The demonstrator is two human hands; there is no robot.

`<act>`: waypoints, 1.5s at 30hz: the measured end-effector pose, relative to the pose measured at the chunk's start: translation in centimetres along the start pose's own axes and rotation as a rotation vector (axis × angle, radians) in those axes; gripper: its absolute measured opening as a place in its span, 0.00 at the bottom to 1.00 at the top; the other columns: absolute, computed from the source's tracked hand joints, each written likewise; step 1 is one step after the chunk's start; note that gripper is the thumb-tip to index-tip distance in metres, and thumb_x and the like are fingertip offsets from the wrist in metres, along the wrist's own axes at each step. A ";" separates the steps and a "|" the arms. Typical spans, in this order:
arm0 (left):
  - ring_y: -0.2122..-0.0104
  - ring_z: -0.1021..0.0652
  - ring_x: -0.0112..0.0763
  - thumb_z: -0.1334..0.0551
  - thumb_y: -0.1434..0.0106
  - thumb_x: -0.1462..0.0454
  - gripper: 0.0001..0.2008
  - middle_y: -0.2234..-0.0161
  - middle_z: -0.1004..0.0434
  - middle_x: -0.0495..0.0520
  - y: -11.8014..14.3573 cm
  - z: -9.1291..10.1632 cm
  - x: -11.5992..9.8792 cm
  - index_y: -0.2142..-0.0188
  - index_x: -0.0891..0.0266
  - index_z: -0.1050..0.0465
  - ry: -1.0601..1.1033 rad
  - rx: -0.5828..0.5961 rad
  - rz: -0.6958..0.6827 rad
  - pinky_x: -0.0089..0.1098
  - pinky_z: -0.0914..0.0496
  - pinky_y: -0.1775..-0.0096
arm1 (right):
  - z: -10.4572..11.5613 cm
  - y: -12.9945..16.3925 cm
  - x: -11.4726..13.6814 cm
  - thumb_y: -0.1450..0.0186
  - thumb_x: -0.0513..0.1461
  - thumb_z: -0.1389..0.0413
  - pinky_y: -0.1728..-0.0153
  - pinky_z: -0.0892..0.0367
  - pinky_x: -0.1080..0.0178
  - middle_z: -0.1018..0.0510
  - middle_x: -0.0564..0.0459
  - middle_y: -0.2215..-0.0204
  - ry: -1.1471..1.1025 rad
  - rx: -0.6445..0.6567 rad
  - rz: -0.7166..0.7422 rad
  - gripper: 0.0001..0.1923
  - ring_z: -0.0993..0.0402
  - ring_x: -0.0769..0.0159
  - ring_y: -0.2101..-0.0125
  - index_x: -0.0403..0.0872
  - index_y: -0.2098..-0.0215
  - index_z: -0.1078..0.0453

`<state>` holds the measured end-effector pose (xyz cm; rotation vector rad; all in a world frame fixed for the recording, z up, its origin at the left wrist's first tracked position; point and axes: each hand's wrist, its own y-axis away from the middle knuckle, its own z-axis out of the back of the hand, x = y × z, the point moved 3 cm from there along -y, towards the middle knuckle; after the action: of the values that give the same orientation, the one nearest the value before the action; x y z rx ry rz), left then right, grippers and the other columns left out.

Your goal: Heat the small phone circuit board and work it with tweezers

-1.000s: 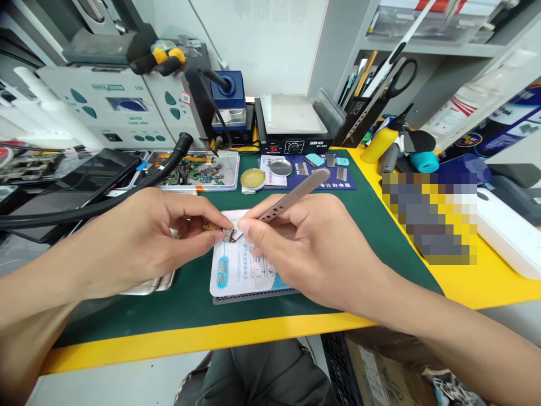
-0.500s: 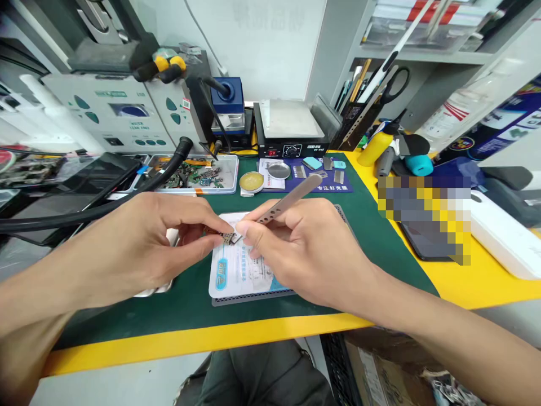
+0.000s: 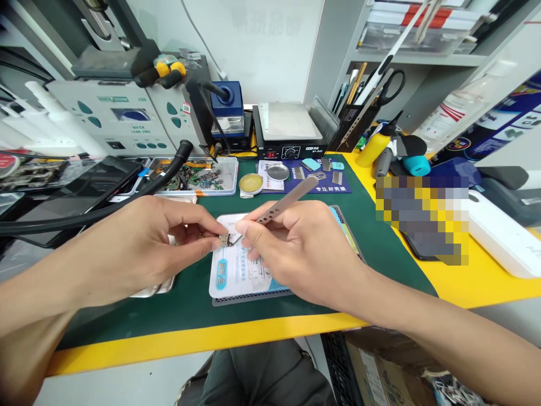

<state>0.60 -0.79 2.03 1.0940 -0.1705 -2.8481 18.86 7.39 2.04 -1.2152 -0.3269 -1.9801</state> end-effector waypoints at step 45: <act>0.77 0.27 0.25 0.38 0.35 0.59 0.07 0.76 0.24 0.43 0.0 0.3 0.4 0.63 0.51 0.21 -0.050 0.017 -0.051 0.28 0.37 0.75 | -0.1 0.5 0.9 0.32 0.35 0.42 0.76 0.30 0.65 0.16 0.53 0.70 0.163 -0.026 0.181 0.11 0.21 0.65 0.74 0.46 0.72 0.22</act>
<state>0.13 -0.83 2.01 1.0453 -0.1727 -2.9268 18.96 6.56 2.70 -1.0520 -0.1058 -1.9158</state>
